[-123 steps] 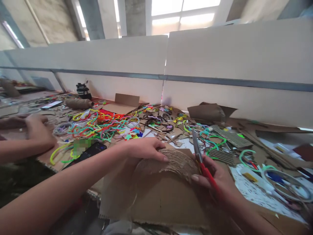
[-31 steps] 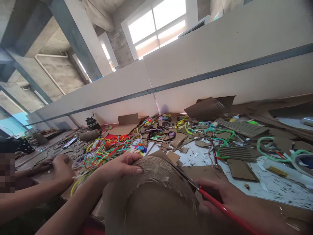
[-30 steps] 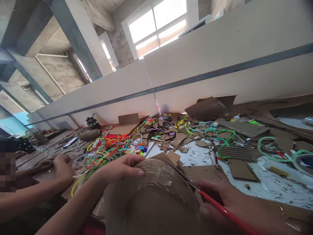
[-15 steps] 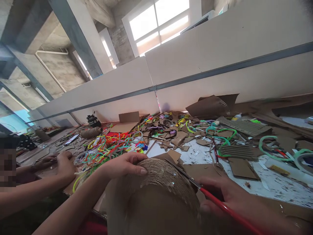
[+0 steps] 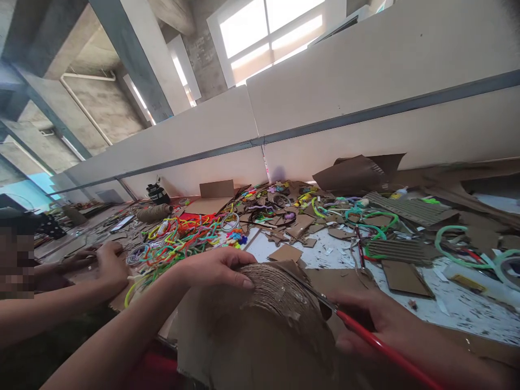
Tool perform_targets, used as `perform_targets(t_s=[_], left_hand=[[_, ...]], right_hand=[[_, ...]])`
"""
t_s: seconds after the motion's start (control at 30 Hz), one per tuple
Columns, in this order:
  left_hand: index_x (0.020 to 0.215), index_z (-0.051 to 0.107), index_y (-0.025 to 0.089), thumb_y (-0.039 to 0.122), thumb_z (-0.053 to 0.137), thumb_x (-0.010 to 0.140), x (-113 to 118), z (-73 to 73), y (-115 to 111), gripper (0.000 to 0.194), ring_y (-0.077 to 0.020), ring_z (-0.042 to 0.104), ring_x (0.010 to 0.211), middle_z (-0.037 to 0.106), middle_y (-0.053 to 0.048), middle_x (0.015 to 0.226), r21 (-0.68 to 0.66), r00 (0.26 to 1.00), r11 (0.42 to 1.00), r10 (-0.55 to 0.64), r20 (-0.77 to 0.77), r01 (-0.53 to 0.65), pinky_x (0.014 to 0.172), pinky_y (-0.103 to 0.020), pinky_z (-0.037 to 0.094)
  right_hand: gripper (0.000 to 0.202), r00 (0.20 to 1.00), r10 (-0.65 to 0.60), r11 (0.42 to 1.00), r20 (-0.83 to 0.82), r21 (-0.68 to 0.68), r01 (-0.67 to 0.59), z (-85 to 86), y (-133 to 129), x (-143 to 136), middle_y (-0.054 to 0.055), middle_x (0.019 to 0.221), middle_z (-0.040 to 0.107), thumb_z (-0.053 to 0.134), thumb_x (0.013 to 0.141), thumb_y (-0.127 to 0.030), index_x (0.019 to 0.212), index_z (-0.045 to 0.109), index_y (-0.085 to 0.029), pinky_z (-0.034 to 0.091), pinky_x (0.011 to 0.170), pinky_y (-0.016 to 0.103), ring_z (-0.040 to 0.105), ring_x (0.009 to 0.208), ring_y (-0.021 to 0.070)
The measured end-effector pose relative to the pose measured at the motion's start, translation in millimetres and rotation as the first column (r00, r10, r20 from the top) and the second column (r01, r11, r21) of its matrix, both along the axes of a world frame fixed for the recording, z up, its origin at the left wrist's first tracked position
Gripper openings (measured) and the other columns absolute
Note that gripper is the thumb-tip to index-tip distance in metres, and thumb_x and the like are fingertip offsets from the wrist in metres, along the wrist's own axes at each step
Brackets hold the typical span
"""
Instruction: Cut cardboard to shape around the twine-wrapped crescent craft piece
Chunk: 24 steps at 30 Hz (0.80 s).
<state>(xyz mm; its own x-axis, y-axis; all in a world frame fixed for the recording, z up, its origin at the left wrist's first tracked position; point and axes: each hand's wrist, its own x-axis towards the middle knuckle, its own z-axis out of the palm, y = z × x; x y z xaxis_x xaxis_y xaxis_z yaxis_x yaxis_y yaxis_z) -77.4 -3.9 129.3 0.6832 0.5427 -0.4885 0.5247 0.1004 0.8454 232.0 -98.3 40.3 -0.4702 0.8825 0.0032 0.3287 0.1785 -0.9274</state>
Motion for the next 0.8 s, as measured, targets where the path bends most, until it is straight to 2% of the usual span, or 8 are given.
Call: perform_targets(t_s=[0.1,0.17,0.33,0.47,0.6,0.8], left_hand=[[0.102,0.074,0.021,0.046,0.087,0.078,-2.6,1.1,0.6,0.037,-0.0137,0.065,0.081,0.074,0.002,0.092,0.006,0.999,1.000,-0.024,-0.023,0.024,0.076,-0.022,0.050],[0.103,0.073,0.021,0.046,0.085,0.080,-1.8,2.0,-0.2,0.036,-0.0148,0.066,0.083,0.074,0.001,0.093,0.027,0.998,0.998,-0.050,-0.040,0.051,0.076,-0.022,0.051],[0.103,0.073,0.021,0.045,0.081,0.083,8.6,3.9,-3.2,0.032,-0.0184,0.066,0.089,0.074,-0.001,0.097,0.109,0.974,0.972,-0.198,-0.112,0.210,0.079,-0.025,0.050],[0.098,0.071,0.020,0.044,0.078,0.085,14.3,6.9,-2.6,0.028,-0.0181,0.064,0.085,0.072,0.000,0.091,0.154,0.967,0.960,-0.213,-0.142,0.234,0.075,-0.025,0.049],[0.100,0.072,0.019,0.043,0.076,0.087,14.8,11.1,0.9,0.027,-0.0179,0.064,0.084,0.073,0.000,0.091,0.175,0.951,0.944,-0.248,-0.183,0.280,0.075,-0.025,0.049],[0.100,0.071,0.020,0.043,0.077,0.086,15.2,15.0,5.0,0.027,-0.0177,0.065,0.085,0.073,0.001,0.092,0.188,0.940,0.929,-0.283,-0.192,0.319,0.074,-0.023,0.049]], right_hand=[[0.041,0.999,0.024,0.999,0.032,-0.025,-0.024,2.9,-2.2,0.6,0.001,0.074,0.071,0.068,0.083,-0.064,0.087,0.081,-0.024,0.051,0.067,0.029,0.065,0.076,0.0229],[0.038,0.999,0.004,1.000,0.043,-0.016,-0.003,7.9,-3.5,-0.1,0.001,0.074,0.071,0.071,0.080,-0.062,0.088,0.082,-0.026,0.052,0.069,0.031,0.066,0.078,0.0250],[0.034,1.000,0.015,0.999,0.025,-0.041,-0.014,16.8,-4.2,-4.0,0.003,0.083,0.077,0.075,0.072,-0.059,0.086,0.082,-0.029,0.051,0.066,0.034,0.068,0.081,0.0306],[0.028,1.000,0.011,0.997,0.001,-0.075,-0.011,18.0,-6.5,-6.6,0.003,0.088,0.079,0.077,0.071,-0.050,0.089,0.084,-0.030,0.054,0.071,0.035,0.070,0.086,0.0314],[0.021,0.999,-0.041,0.995,-0.015,-0.096,0.039,19.8,-10.6,-9.8,0.001,0.080,0.078,0.077,0.073,-0.046,0.082,0.083,-0.028,0.055,0.070,0.034,0.070,0.081,0.0296],[0.010,0.998,-0.021,0.998,0.062,-0.062,0.025,15.5,-9.6,-6.6,0.000,0.068,0.073,0.077,0.076,-0.038,0.075,0.082,-0.029,0.055,0.067,0.033,0.069,0.074,0.0276]])
